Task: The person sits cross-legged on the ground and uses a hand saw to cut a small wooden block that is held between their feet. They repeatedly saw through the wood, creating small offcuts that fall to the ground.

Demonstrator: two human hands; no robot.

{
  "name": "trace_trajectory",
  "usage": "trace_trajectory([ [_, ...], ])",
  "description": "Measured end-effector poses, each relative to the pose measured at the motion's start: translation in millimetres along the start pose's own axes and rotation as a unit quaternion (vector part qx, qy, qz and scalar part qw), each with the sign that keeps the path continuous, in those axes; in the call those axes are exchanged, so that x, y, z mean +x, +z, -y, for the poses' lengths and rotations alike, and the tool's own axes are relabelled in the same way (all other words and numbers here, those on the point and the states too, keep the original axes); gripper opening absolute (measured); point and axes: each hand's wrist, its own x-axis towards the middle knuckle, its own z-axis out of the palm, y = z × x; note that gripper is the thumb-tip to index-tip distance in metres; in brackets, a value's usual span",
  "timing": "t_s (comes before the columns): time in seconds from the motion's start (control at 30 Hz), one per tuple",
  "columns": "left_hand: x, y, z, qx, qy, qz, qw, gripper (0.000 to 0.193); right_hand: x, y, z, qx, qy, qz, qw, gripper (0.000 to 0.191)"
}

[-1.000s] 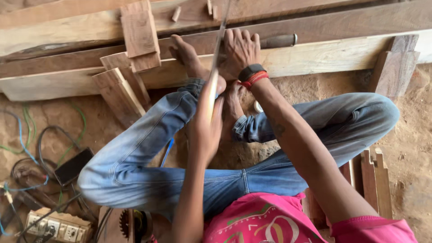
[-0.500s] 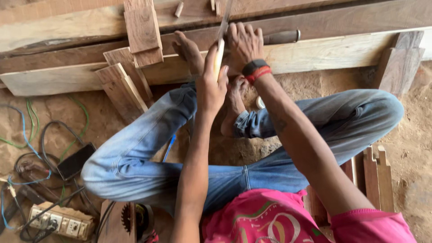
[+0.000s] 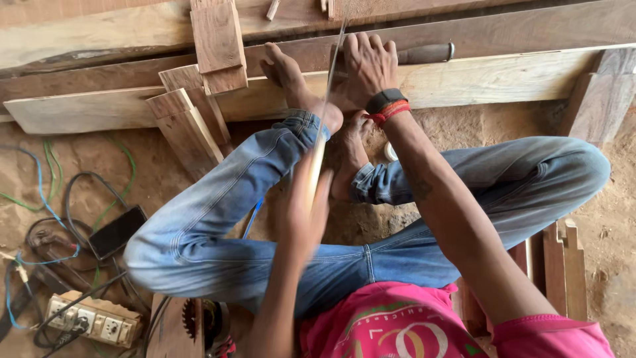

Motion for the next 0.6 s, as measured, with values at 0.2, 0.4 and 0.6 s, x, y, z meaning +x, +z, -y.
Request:
trace_trajectory([
  [0.2,93,48,36,-0.037,-0.018,0.008,0.999,0.05,5,-12,7,0.008,0.013,-0.017,1.0,0.056],
  [0.4,-128,-51,-22,0.042,-0.083,-0.012,0.996,0.053,7,-18,10,0.013,0.03,0.032,0.999,0.066],
  [0.6,-26,0,19,0.01,0.031,-0.018,0.999,0.044,1,-18,10,-0.006,0.009,-0.007,1.0,0.073],
])
